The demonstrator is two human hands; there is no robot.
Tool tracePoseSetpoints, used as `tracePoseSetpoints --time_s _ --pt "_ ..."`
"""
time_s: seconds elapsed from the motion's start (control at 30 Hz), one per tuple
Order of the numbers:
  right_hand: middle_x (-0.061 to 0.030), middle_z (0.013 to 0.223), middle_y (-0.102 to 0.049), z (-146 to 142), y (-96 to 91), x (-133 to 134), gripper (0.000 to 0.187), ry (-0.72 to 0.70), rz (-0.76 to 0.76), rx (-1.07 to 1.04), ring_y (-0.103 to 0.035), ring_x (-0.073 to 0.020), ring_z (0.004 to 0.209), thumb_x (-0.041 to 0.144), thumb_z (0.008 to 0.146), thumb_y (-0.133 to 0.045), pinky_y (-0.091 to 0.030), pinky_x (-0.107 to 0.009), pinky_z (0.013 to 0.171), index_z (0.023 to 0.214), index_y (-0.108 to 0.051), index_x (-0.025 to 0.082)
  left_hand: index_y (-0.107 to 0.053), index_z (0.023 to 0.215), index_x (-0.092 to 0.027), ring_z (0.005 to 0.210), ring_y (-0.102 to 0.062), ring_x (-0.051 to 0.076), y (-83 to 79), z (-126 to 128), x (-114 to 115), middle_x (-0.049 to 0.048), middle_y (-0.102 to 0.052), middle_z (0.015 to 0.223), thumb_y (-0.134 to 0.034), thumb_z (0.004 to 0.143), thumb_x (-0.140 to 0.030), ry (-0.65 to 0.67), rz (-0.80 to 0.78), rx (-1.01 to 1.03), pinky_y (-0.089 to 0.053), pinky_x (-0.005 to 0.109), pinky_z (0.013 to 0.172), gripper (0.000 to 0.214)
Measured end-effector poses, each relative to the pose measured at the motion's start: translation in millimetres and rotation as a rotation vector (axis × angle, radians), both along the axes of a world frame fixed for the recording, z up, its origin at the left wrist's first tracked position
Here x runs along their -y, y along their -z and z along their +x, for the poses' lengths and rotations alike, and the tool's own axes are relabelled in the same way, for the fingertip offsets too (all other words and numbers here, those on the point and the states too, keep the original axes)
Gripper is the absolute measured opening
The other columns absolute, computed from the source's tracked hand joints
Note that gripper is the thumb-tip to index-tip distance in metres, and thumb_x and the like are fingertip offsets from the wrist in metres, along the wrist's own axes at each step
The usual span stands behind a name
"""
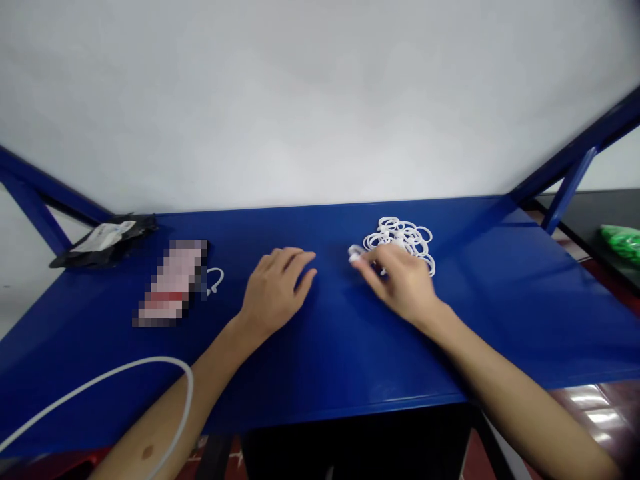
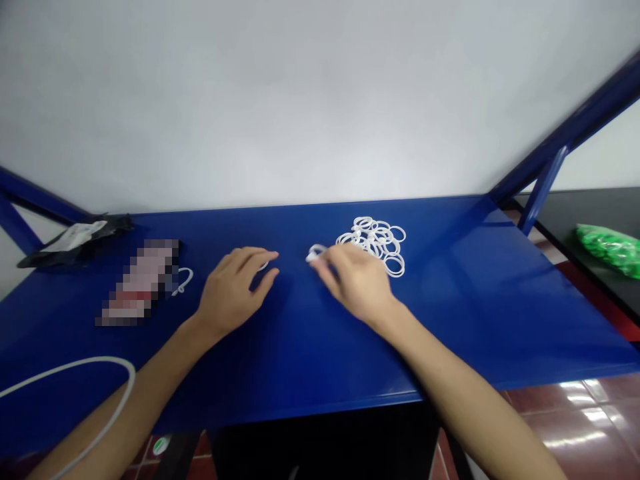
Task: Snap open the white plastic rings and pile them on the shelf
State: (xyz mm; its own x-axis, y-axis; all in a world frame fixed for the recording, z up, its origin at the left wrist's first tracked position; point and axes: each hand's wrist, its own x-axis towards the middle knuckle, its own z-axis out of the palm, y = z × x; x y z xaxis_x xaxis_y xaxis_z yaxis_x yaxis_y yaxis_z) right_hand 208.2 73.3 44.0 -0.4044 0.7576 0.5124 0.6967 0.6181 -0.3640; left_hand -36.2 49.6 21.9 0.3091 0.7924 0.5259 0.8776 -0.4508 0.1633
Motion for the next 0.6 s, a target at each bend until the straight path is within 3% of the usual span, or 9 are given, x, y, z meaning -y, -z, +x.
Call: tracePoseSetpoints --time_s 0.1,0.2,0.3,0.4,0.5,0.6 --pt "-0.0108 0.089 -0.069 24.5 -16.3 -14.9 0.024 0.421 0.059 0.111 -0.060 -0.0191 0.070 0.038 0.098 -0.053 -0.039 -0.031 0.058 0.088 -0.063 0.018 -0.066 0.107 -0.018 0.094 -0.060 0.030 -1.6 -16.8 -8.9 0.0121 -0.067 0.100 -0.056 0.095 -0.042 -0.220 -0.032 -0.139 -0.048 0.042 0.080 0.029" --pt "-0.0106 0.081 -0.069 49.3 -22.2 -30.9 0.024 0.648 -0.104 0.256 -0.058 -0.0193 0.064 0.038 0.091 -0.058 -0.034 -0.029 0.055 0.081 -0.064 0.017 -0.066 0.096 -0.018 0.090 -0.059 0.030 3.8 -27.5 -12.9 0.0112 -0.065 0.091 -0.058 0.093 -0.047 -0.256 -0.092 -0.250 -0.047 0.040 0.075 0.030" --pt "-0.0099 0.071 -0.067 64.1 -19.0 -42.9 0.032 0.721 -0.285 0.376 -0.060 -0.0228 0.062 0.047 0.089 -0.058 -0.036 -0.031 0.055 0.077 -0.067 0.018 -0.065 0.092 -0.019 0.086 -0.059 0.029 10.5 -29.6 -12.7 0.0107 -0.066 0.088 -0.053 0.097 -0.039 -0.221 -0.130 -0.290 -0.044 0.038 0.070 0.025" --pt "-0.0101 0.067 -0.067 68.5 -14.4 -48.5 0.041 0.718 -0.370 0.430 -0.061 -0.0241 0.060 0.056 0.089 -0.055 -0.039 -0.032 0.055 0.076 -0.070 0.019 -0.065 0.090 -0.020 0.082 -0.058 0.026 12.8 -28.2 -11.9 0.0093 -0.067 0.086 -0.047 0.100 -0.034 -0.174 -0.100 -0.281 -0.042 0.037 0.067 0.024" --pt "-0.0112 0.064 -0.066 69.0 -13.6 -49.0 0.049 0.724 -0.327 0.409 -0.060 -0.0224 0.058 0.058 0.093 -0.049 -0.037 -0.031 0.053 0.073 -0.070 0.018 -0.065 0.088 -0.021 0.078 -0.057 0.026 10.5 -26.6 -11.4 0.0081 -0.067 0.082 -0.047 0.100 -0.033 -0.142 -0.081 -0.263 -0.039 0.036 0.065 0.024" --pt "-0.0129 0.069 -0.068 66.0 -16.4 -45.7 0.046 0.773 -0.178 0.311 -0.059 -0.0208 0.058 0.050 0.098 -0.045 -0.034 -0.030 0.053 0.077 -0.069 0.016 -0.064 0.086 -0.022 0.076 -0.056 0.026 6.1 -23.9 -10.6 0.0063 -0.069 0.077 -0.050 0.100 -0.032 -0.128 -0.092 -0.235 -0.038 0.037 0.065 0.022"
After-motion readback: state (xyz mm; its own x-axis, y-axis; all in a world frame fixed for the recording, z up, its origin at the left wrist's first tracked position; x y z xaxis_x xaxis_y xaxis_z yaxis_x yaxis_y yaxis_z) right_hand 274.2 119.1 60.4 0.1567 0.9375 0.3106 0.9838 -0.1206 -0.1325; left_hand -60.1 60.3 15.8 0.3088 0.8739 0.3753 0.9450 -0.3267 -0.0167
